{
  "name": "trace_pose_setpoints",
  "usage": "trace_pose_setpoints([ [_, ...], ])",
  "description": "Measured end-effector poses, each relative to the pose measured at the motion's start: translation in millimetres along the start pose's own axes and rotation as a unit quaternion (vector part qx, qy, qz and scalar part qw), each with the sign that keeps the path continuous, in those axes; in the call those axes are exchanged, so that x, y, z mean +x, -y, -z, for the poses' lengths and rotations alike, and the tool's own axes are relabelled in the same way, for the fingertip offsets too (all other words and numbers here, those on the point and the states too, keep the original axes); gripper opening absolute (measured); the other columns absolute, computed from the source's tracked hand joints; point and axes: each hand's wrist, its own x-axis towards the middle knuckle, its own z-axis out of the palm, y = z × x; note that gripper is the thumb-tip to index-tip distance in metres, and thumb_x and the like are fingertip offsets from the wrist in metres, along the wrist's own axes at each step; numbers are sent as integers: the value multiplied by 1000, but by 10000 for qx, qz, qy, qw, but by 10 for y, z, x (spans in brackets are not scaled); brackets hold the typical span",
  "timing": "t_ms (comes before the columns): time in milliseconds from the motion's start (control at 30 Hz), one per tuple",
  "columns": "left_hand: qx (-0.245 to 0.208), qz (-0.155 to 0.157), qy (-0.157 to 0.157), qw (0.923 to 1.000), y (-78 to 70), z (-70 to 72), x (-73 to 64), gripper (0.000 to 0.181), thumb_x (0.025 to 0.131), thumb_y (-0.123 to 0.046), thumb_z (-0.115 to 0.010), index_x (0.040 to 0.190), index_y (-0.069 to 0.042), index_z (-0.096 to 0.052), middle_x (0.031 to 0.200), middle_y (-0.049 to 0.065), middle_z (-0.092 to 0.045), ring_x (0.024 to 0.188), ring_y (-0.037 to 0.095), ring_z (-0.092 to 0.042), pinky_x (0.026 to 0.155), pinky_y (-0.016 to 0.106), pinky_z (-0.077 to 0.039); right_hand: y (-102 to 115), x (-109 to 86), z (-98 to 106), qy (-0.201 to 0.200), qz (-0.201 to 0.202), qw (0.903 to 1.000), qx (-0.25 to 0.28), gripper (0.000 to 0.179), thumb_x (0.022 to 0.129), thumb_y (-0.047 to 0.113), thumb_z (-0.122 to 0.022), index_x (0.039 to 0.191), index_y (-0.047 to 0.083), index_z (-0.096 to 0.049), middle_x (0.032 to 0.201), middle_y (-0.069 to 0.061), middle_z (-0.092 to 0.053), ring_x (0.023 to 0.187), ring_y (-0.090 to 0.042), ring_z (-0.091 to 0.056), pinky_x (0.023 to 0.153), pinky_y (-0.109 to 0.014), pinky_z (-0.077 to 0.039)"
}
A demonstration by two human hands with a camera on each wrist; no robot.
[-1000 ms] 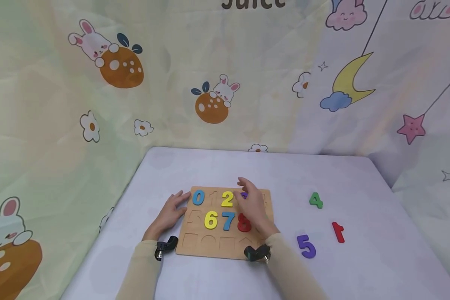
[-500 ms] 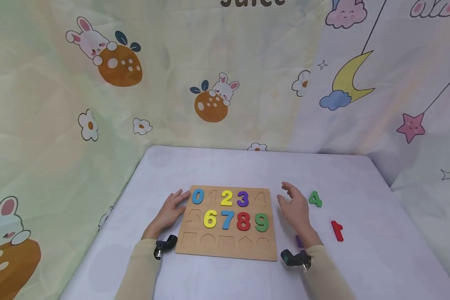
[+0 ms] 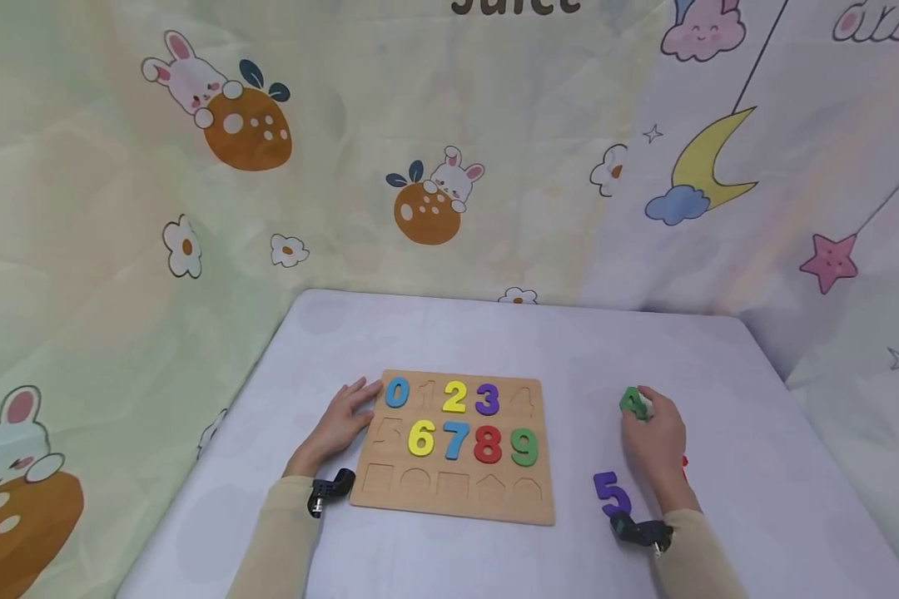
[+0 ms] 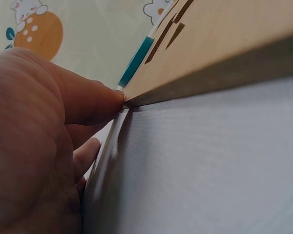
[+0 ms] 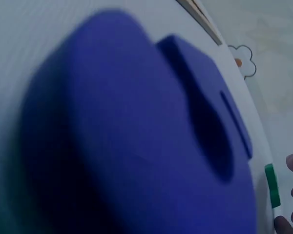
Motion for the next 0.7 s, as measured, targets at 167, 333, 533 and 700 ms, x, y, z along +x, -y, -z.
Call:
trace_pose_setpoints([
  [167, 26, 34, 37, 10000, -16, 7, -5, 51, 94, -18, -59, 144, -27, -50, 158, 4, -33, 149, 38, -8, 116, 64, -9, -203, 16, -34, -43, -366, 9993, -3, 59, 91, 12, -54, 148, 2, -38, 148, -26, -40, 129, -49, -43, 105, -60, -38],
  [333, 25, -5, 2, 10000, -20, 16, 5, 51, 94, -17, -60, 143, -26, -51, 157, 3, -34, 149, 38, -8, 117, 63, -10, -215, 50, -16, 93, -93, 9999, -97, 65, 91, 12, -57, 150, 1, -33, 149, -26, -39, 129, -51, -43, 105, -60, -38],
  [533, -75, 77, 53, 9999, -25, 12, 3, 52, 93, -18, -61, 143, -28, -51, 158, 2, -33, 149, 37, -7, 116, 64, -9, -208, 47, -10, 107, 258, 9993, -245, 65, 89, 10, -60, 147, -3, -35, 140, -29, -49, 123, -51, -47, 102, -60, -40],
  [700, -139, -14, -1, 9999, -32, 16, -12, 51, 93, -16, -61, 142, -26, -52, 157, 3, -35, 149, 37, -9, 117, 64, -9, -235, 50, -48, 58, 210, 9995, -242, 62, 88, 10, -60, 145, -3, -39, 136, -29, -52, 123, -49, -47, 102, -60, -39],
])
